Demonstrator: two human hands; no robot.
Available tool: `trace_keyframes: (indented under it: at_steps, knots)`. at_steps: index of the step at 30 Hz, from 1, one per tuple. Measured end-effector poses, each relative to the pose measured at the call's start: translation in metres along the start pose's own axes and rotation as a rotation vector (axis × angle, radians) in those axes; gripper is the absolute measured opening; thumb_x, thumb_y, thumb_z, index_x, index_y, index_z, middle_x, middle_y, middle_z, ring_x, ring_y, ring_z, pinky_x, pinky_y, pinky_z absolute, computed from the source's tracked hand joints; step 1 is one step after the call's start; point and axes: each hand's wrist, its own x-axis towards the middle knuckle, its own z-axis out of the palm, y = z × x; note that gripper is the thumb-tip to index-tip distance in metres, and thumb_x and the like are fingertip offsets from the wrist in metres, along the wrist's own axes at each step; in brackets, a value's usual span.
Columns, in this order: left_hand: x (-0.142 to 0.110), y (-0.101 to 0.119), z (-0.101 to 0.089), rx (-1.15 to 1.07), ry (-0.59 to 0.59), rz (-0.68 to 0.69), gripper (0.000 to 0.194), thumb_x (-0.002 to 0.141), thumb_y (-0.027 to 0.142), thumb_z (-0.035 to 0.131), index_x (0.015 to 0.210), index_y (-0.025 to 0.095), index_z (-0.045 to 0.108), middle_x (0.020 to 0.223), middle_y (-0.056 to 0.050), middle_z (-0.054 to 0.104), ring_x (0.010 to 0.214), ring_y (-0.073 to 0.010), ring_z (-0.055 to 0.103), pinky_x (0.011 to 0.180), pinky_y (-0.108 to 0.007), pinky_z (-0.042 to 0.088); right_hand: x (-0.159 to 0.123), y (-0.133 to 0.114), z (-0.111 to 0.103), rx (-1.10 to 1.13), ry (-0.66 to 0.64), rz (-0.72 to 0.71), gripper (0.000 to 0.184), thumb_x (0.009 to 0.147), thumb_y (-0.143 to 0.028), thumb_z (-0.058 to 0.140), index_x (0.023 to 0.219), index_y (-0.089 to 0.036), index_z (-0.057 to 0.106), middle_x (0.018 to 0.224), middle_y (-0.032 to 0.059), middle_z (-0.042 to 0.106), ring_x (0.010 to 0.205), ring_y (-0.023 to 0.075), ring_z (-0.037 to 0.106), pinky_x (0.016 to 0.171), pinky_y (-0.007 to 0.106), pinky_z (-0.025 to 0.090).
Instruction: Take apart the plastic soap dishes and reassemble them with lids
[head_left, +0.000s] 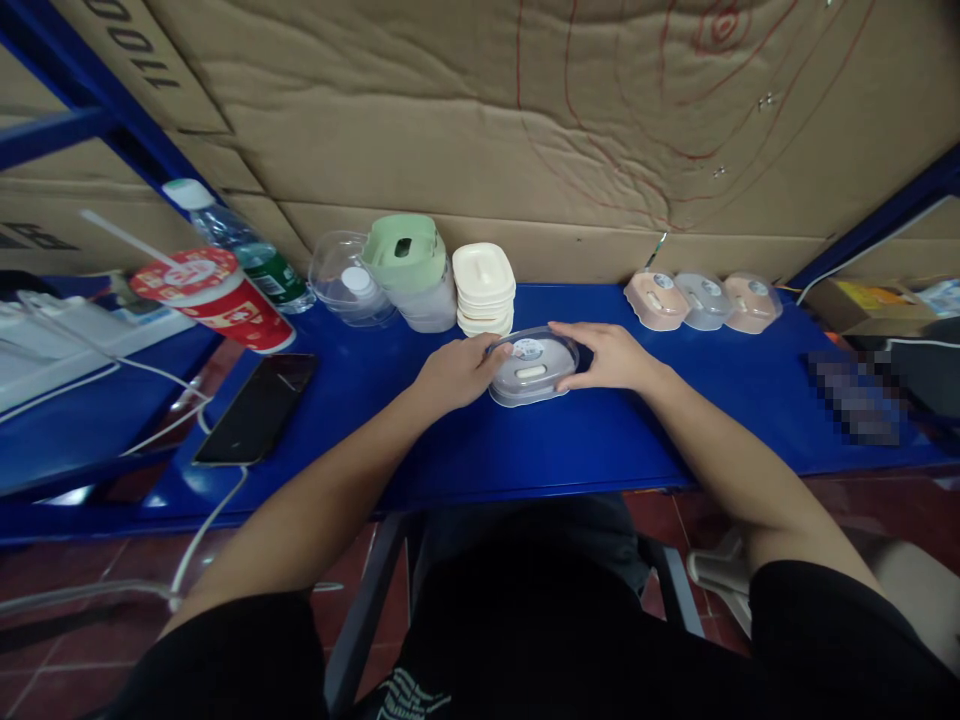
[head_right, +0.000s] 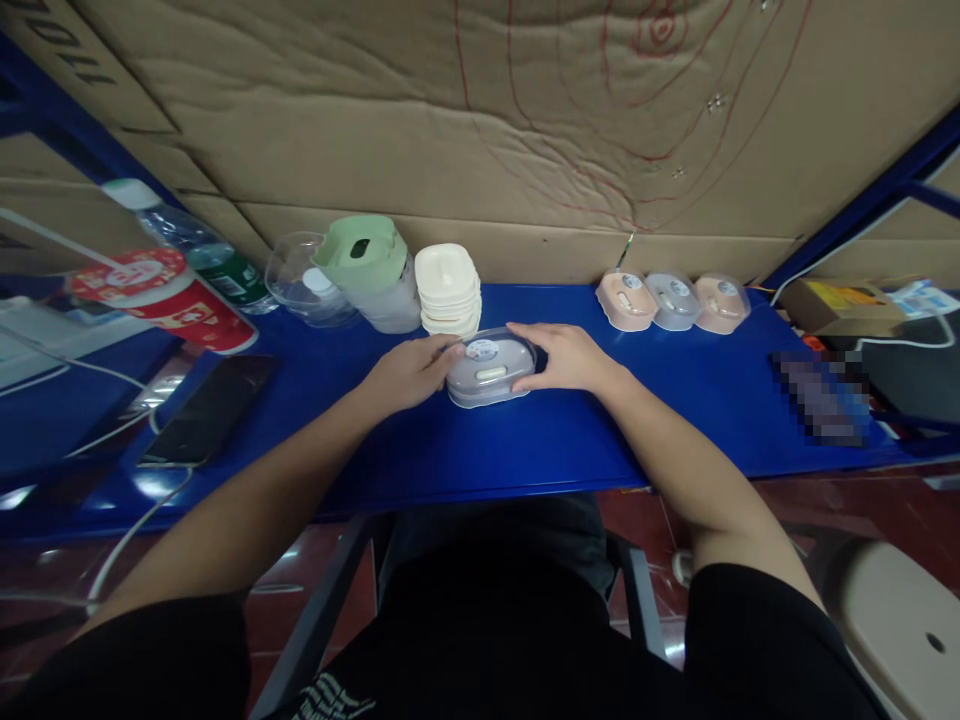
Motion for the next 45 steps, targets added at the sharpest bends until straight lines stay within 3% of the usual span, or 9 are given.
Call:
trace_keyframes:
  at_steps: [6, 12, 16, 21, 29, 33, 38, 42, 45]
  knots:
    - [0.002, -0.001, 0.000, 0.118, -0.123, -0.034, 0.056, 0.112, 0.052, 0.028, 0.134, 0.021, 0.070, 0.085, -0.007, 0.079, 0.090, -0.0291, 0.077, 0.082, -0.040, 0.053, 0.002, -0.008, -0.005, 0.011, -0.092, 0.036, 0.111, 0.071, -0.081, 0.088, 0.162, -0.025, 0.059, 0.154, 0.0151, 0.069, 0.138, 0.0424, 0.069, 0.117, 0.059, 0.056]
    - [0.005, -0.004, 0.003, 0.156, -0.028, -0.057, 0.058, 0.112, 0.061, 0.031, 0.134, 0.023, 0.070, 0.091, -0.008, 0.080, 0.099, -0.0314, 0.077, 0.085, -0.040, 0.053, 0.002, -0.006, -0.003, 0.029, -0.055, -0.011, 0.106, 0.078, -0.077, 0.086, 0.165, -0.025, 0.055, 0.165, 0.0138, 0.059, 0.151, 0.0407, 0.059, 0.125, 0.058, 0.051]
    - [0.006, -0.004, 0.003, 0.136, 0.009, -0.067, 0.064, 0.108, 0.070, 0.038, 0.140, 0.024, 0.068, 0.093, -0.007, 0.081, 0.099, -0.0312, 0.076, 0.084, -0.038, 0.053, 0.001, -0.004, -0.004, -0.009, -0.101, -0.023, 0.096, 0.088, -0.068, 0.083, 0.170, -0.034, 0.047, 0.175, 0.0065, 0.047, 0.157, 0.0394, 0.052, 0.127, 0.058, 0.050]
    - [0.006, -0.006, 0.005, 0.124, 0.037, -0.042, 0.065, 0.106, 0.066, 0.047, 0.150, 0.021, 0.063, 0.096, -0.008, 0.081, 0.098, -0.0306, 0.076, 0.086, -0.039, 0.053, 0.001, -0.004, -0.008, -0.026, -0.138, -0.003, 0.094, 0.093, -0.066, 0.078, 0.174, -0.040, 0.038, 0.183, -0.0005, 0.030, 0.162, 0.0409, 0.044, 0.128, 0.059, 0.050]
    - [0.007, -0.006, 0.004, 0.150, -0.004, -0.068, 0.072, 0.107, 0.068, 0.048, 0.158, 0.018, 0.056, 0.103, -0.009, 0.082, 0.107, -0.0340, 0.076, 0.093, -0.043, 0.053, 0.003, -0.003, -0.003, -0.011, -0.182, -0.030, 0.091, 0.100, -0.063, 0.070, 0.177, -0.037, 0.029, 0.185, 0.0022, 0.022, 0.167, 0.0397, 0.035, 0.132, 0.061, 0.043]
    - [0.006, -0.006, 0.004, 0.170, -0.010, -0.056, 0.075, 0.108, 0.070, 0.041, 0.160, 0.018, 0.054, 0.109, -0.011, 0.082, 0.109, -0.0346, 0.076, 0.094, -0.043, 0.054, 0.004, -0.002, -0.001, 0.024, -0.169, -0.029, 0.087, 0.100, -0.057, 0.073, 0.175, -0.039, 0.033, 0.184, 0.0011, 0.027, 0.167, 0.0376, 0.035, 0.134, 0.058, 0.041]
    - [0.005, -0.006, 0.005, 0.174, -0.056, -0.034, 0.087, 0.108, 0.072, 0.037, 0.171, 0.012, 0.037, 0.115, -0.015, 0.082, 0.110, -0.0352, 0.076, 0.092, -0.042, 0.054, 0.002, 0.009, -0.007, 0.012, -0.138, 0.010, 0.088, 0.096, -0.064, 0.075, 0.172, -0.034, 0.042, 0.180, 0.0096, 0.038, 0.163, 0.0402, 0.042, 0.131, 0.064, 0.041]
    - [0.006, -0.006, 0.005, 0.168, -0.078, -0.023, 0.090, 0.105, 0.072, 0.045, 0.171, 0.012, 0.035, 0.112, -0.013, 0.082, 0.106, -0.0334, 0.077, 0.087, -0.039, 0.053, -0.009, 0.028, -0.020, -0.222, -0.069, 0.193, 0.098, 0.088, -0.079, 0.074, 0.168, -0.029, 0.047, 0.170, 0.0187, 0.051, 0.156, 0.0503, 0.046, 0.128, 0.082, 0.024]
    - [0.006, -0.006, 0.004, 0.176, -0.100, -0.017, 0.087, 0.104, 0.070, 0.049, 0.169, 0.013, 0.039, 0.109, -0.012, 0.082, 0.102, -0.0327, 0.077, 0.083, -0.038, 0.052, -0.017, 0.043, -0.026, -0.392, 0.029, 0.359, 0.108, 0.085, -0.084, 0.070, 0.168, -0.019, 0.045, 0.169, 0.0267, 0.049, 0.157, 0.0572, 0.038, 0.127, 0.086, 0.015]
